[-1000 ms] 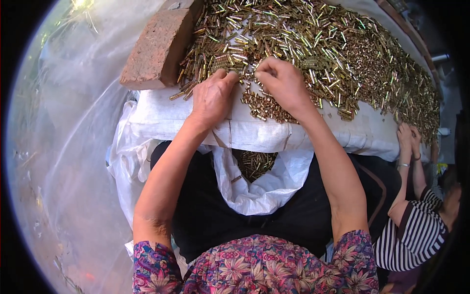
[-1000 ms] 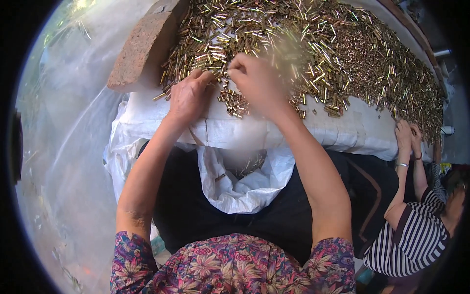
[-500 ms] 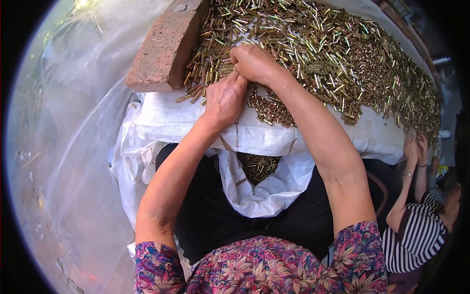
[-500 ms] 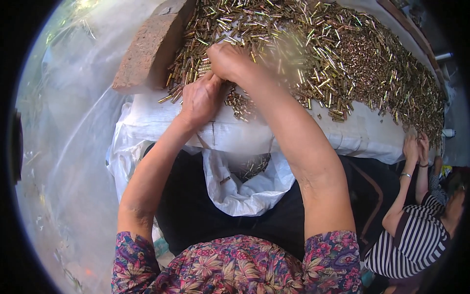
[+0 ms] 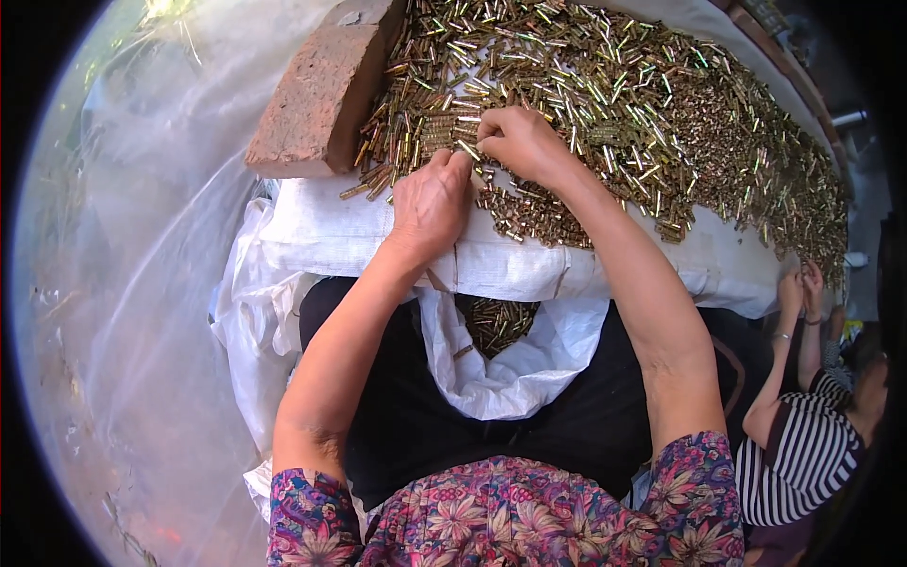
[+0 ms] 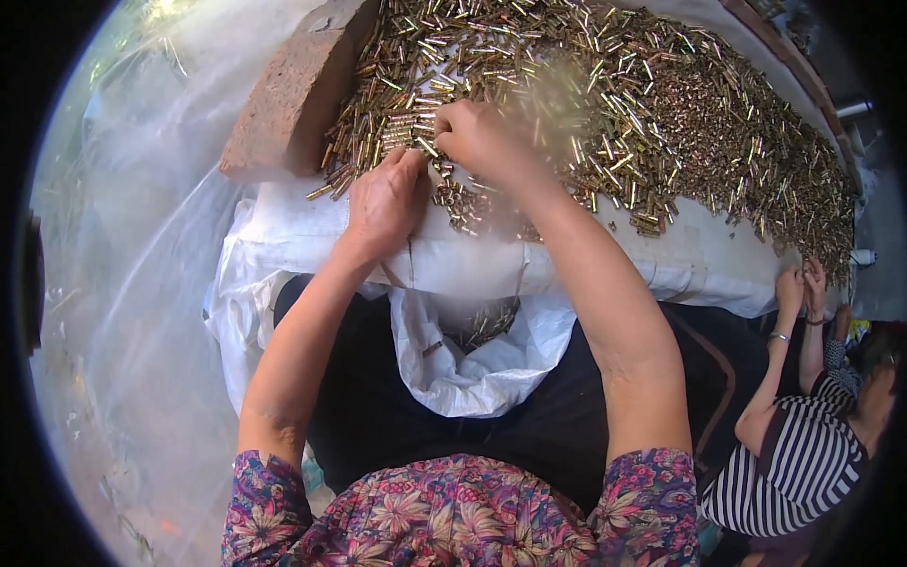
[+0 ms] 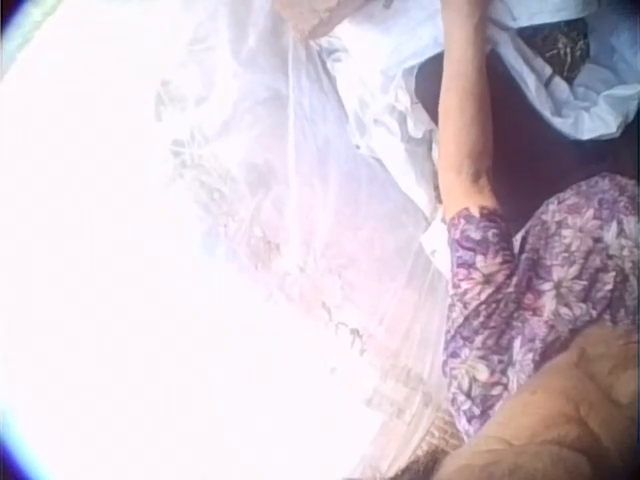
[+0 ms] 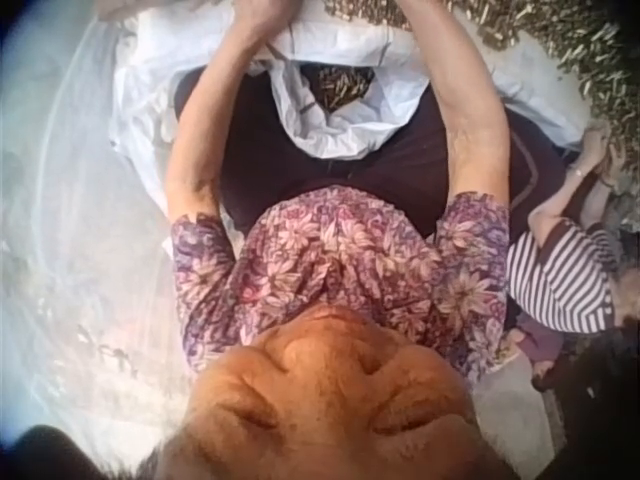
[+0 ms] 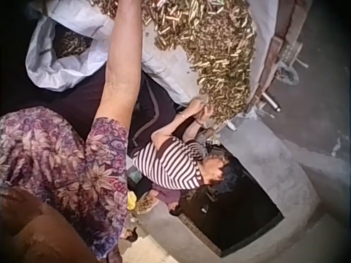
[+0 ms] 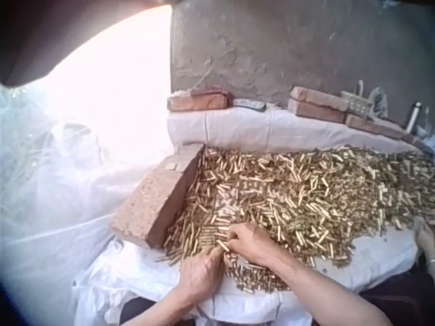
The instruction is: The person assembles metal fastener components by picking up pieces from the table, fitting them together by hand, and dropping the assembled parts into a bag.
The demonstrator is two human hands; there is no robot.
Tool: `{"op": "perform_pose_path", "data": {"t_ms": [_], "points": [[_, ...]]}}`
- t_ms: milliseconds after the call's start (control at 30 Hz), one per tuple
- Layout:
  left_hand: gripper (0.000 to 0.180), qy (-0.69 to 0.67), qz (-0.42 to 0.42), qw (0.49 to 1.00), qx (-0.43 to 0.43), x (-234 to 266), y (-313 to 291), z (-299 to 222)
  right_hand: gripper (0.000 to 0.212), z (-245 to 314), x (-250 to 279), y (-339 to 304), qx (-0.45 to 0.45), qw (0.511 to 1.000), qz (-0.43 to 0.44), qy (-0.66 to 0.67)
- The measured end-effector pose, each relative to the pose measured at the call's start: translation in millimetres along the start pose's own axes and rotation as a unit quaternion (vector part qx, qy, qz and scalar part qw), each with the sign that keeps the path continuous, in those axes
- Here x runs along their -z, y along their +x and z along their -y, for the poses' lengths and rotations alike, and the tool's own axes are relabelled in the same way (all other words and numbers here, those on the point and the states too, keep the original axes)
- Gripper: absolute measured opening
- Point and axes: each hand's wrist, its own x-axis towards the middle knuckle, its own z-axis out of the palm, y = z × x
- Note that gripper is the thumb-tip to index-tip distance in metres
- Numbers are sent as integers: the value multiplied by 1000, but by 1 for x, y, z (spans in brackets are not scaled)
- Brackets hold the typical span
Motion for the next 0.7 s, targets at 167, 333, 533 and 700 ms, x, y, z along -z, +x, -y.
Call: {"op": "perform_pose_path", "data": {"t_ms": [167,333,533,700], "points": [[14,2,-11,999,52,-2,5,-1,21,7,-8,-5,2,997,10,-82],[14,8,-18,998,52,-7,9,-3,13,14,-12,-4,21,988,33,-152],[15,-32,-28,998,52,6,-2,2,13,12,1,-45,54,994,-70,-61],[10,-503,81,839,189,32,-19,-1,11,37,23,-98,-139,947,59,283]]}}
